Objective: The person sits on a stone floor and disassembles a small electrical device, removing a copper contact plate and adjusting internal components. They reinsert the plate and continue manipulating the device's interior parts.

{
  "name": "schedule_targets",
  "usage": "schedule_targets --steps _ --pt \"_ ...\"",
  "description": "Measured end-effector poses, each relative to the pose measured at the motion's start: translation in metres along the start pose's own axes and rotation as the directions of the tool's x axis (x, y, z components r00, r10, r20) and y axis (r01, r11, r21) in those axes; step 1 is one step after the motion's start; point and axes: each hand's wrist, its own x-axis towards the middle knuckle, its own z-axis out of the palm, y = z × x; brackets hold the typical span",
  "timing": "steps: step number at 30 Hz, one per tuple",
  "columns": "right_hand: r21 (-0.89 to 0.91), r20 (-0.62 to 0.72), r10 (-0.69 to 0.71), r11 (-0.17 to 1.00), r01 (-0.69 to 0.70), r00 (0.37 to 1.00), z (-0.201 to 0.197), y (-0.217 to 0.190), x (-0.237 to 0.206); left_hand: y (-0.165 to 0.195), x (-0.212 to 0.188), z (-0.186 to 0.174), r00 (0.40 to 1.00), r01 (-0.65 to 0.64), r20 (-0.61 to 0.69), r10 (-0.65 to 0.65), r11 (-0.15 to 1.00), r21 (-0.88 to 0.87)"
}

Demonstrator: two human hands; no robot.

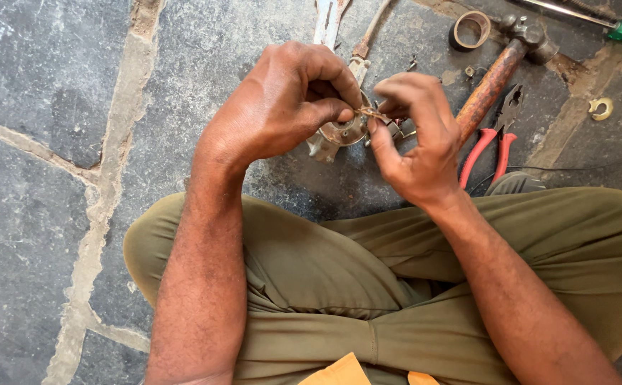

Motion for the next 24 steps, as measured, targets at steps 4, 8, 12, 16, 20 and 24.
schedule_targets --steps 4,8,12,16,20,24 --pt "-0.066 -0.005 -0.054 0.996 0.054 0.999 -0.0008 0.0012 0.0025 0.0007 -0.0017 -0.0015 1.000 -0.013 0.002 0.013 1.000 -0.011" --pt "-0.064 -0.004 -0.062 0.996 0.062 0.998 -0.0012 0.0023 0.0015 0.0007 -0.0021 -0.0014 0.999 -0.034 -0.004 0.034 0.999 -0.005" --pt "-0.050 -0.007 -0.064 0.997 0.063 0.998 -0.0019 0.0041 0.0004 0.0007 -0.0019 -0.0017 0.997 -0.072 -0.002 0.072 0.997 0.012" --pt "-0.067 -0.010 -0.091 0.994 0.090 0.996 -0.0030 0.0060 0.0000 0.0013 -0.0022 -0.0026 0.997 -0.072 0.014 0.072 0.997 0.005" --pt "-0.101 -0.023 -0.123 0.988 0.120 0.992 -0.0038 0.0065 0.0004 0.0020 -0.0003 -0.0014 0.996 -0.093 0.021 0.092 0.994 0.061" --pt "-0.103 -0.030 -0.126 0.987 0.122 0.992 -0.0036 0.0063 0.0011 0.0020 -0.0006 -0.0014 0.994 -0.110 0.023 0.108 0.991 0.079"
